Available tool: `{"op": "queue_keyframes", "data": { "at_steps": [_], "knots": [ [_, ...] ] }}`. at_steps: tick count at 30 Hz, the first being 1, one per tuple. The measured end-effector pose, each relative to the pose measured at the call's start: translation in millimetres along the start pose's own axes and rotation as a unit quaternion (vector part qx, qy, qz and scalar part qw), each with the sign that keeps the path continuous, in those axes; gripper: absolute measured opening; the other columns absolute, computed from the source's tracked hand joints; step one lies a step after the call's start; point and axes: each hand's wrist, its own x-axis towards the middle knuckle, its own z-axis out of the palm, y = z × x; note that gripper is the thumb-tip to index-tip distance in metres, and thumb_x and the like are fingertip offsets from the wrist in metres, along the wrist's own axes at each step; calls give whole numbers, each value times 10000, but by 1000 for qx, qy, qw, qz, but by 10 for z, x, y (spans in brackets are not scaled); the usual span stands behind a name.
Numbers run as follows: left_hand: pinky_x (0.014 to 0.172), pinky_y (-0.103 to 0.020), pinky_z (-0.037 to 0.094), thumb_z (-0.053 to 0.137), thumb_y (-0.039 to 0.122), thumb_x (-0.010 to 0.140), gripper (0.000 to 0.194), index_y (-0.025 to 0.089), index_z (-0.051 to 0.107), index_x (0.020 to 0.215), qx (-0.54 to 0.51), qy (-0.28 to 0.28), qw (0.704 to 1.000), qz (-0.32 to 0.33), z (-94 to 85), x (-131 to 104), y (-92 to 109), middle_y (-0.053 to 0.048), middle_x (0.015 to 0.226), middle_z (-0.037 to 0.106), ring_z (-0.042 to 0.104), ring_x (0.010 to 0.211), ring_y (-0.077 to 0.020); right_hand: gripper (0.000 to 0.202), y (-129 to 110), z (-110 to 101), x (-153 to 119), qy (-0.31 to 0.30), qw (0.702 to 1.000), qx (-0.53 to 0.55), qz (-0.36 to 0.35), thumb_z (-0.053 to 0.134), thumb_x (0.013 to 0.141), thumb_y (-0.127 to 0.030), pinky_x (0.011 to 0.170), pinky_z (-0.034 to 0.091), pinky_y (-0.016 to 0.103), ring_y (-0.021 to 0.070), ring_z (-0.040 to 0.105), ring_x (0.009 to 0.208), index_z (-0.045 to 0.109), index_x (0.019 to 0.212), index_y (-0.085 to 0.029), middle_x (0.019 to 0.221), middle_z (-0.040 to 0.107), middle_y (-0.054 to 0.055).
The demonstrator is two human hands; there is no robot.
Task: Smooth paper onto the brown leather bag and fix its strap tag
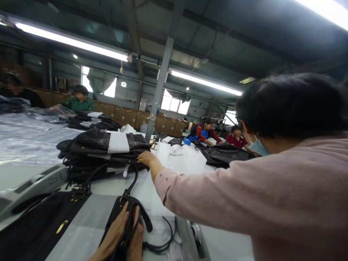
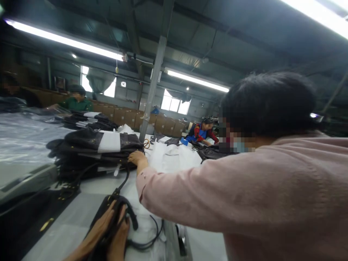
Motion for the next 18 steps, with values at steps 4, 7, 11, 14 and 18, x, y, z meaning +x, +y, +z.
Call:
{"op": "queue_keyframes", "data": {
  "at_steps": [4,7,11,14,18],
  "knots": [
    [1199,-337,205,163,493,946,713,42,236,1494,43,-14,999,27,-19,-5,-23,-107,1550,286,248,1433,-198,579,-46,7,52,-45,999,19,11,425,794,-79,1038,457,517,307,517,1266,491,1364,-153,1368,532,151],
    [1185,-363,265,182,467,956,694,29,231,1492,104,-34,993,53,0,49,-100,-124,1555,257,251,1432,-219,530,-41,-49,89,-22,990,126,57,402,821,-116,1041,453,496,282,529,1261,524,1336,-146,1346,560,155],
    [1170,-370,293,189,378,966,628,28,254,1482,198,-47,976,81,75,120,-199,-149,1554,245,250,1432,-218,510,-5,-221,112,-15,949,278,147,354,904,-236,1071,440,393,214,541,1257,446,1389,-109,1318,589,167],
    [1187,-383,239,239,308,952,565,53,350,1443,238,-41,965,104,142,141,-226,-155,1547,269,223,1443,-211,485,-11,-373,76,-14,932,327,155,437,893,-298,1088,418,414,235,559,1238,514,1332,-104,1285,614,169],
    [1175,-406,247,224,233,934,526,47,443,1375,292,-28,948,127,206,184,-236,-184,1515,336,273,1428,-226,488,-83,-508,-54,-36,918,372,131,462,896,-305,1113,385,423,219,519,1281,491,1357,-147,1347,574,133]
  ]
}}
